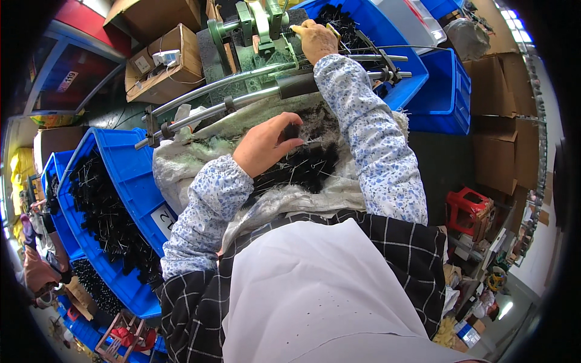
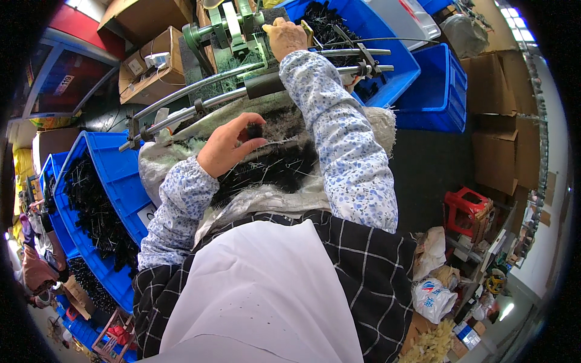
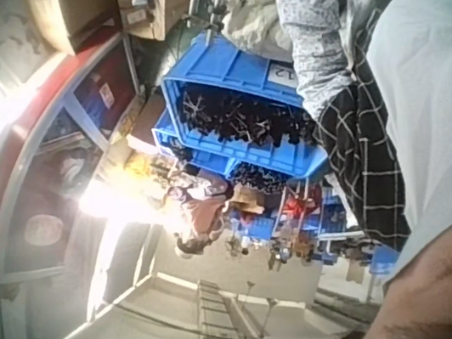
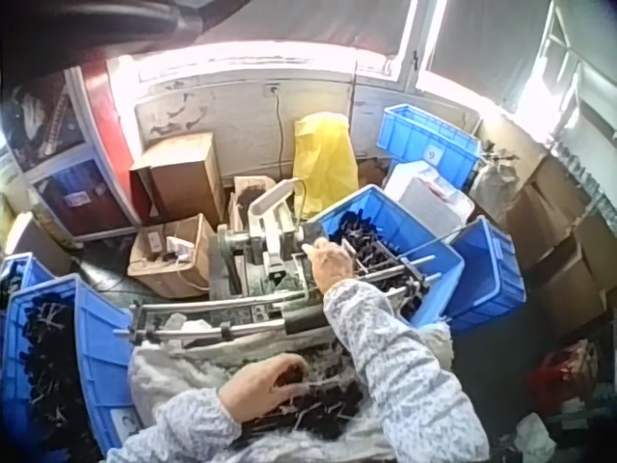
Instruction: The person operates a green benchtop machine to process small black components. They pick up the components from a white sack, feed them into the machine's mechanism, and then place the processed items into a blue plastic bin. The person repeats this cycle continuously, occasionally adjusting the pile of components in the sack.
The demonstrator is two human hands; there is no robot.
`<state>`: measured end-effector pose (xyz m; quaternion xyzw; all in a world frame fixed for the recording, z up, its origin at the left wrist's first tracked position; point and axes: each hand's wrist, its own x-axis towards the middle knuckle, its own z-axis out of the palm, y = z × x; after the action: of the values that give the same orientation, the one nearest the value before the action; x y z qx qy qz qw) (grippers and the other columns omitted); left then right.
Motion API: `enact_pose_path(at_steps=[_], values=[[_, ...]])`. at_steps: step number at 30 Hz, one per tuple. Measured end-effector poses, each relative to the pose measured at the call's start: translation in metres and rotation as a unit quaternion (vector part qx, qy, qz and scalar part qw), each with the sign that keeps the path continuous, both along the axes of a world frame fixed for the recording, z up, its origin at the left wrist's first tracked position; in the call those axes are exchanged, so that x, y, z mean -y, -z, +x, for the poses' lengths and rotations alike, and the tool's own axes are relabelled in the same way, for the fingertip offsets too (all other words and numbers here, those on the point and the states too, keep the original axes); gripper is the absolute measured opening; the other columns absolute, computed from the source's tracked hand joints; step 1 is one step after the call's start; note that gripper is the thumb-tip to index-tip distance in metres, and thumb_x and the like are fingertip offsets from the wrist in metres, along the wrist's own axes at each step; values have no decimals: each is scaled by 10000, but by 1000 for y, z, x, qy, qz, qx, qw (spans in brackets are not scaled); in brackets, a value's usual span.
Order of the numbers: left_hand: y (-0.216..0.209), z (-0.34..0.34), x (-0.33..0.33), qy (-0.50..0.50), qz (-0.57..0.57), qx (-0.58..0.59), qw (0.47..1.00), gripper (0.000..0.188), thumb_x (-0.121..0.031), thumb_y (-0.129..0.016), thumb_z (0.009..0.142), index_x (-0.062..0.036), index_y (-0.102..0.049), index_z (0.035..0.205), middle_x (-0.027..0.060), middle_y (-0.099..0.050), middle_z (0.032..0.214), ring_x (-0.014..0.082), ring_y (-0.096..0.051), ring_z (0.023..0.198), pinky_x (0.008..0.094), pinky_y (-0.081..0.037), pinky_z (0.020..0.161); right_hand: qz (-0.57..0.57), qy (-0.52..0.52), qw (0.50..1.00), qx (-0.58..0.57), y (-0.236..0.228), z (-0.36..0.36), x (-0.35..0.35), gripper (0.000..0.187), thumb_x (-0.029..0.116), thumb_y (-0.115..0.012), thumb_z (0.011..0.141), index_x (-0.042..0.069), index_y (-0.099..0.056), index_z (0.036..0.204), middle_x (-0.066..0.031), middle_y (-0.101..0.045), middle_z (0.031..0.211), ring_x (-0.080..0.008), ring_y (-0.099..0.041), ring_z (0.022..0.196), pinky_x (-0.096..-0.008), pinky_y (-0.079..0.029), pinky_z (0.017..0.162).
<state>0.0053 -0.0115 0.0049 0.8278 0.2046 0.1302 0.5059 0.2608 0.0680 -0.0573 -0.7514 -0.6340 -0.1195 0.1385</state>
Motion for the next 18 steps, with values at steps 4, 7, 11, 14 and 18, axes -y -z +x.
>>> enact_pose_path(at_steps=[4, 7, 11, 14, 18], values=[[-3, -4, -1, -3, 17, -16, 1000, 345, -148, -668, 797, -66, -498, 1086, 78, -576, 864, 154, -567, 695, 282, -478, 658, -28, 45, 996, 70, -19, -7, 10, 296, 271, -601, 815, 157, -598, 1088, -64, -554, 976, -231, -588, 884, -402, -421, 787], [-1, -11, -6, -23, -7, -16, 1000, 344, -145, -669, 796, -63, -500, 1084, 76, -579, 871, 149, -573, 702, 277, -479, 661, -47, 104, 993, 24, -20, -1, 26, 413, 346, -609, 799, 152, -561, 1160, -60, -556, 1092, -251, -555, 982, -433, -403, 832], [2, -18, -9, -39, -2, -5, 999, 346, -143, -670, 794, -59, -501, 1084, 74, -585, 889, 147, -581, 710, 271, -481, 662, -20, 68, 996, -63, -3, 8, 24, 406, 256, -612, 765, 101, -573, 1138, -90, -596, 1080, -263, -535, 1051, -425, -402, 843], [1, -23, -11, -49, 1, 1, 999, 341, -137, -669, 793, -54, -504, 1080, 75, -591, 905, 150, -583, 727, 272, -481, 675, 27, 50, 996, -65, 0, -8, 18, 286, 217, -589, 749, 94, -609, 1007, -73, -629, 954, -250, -580, 961, -421, -425, 782], [0, -26, -13, -53, 3, 4, 999, 319, -132, -666, 794, -45, -517, 1062, 76, -594, 921, 158, -585, 751, 277, -480, 695, 15, 55, 997, -51, -7, -49, 6, 200, 206, -566, 760, 104, -607, 926, -71, -635, 882, -256, -611, 849, -417, -428, 727]])
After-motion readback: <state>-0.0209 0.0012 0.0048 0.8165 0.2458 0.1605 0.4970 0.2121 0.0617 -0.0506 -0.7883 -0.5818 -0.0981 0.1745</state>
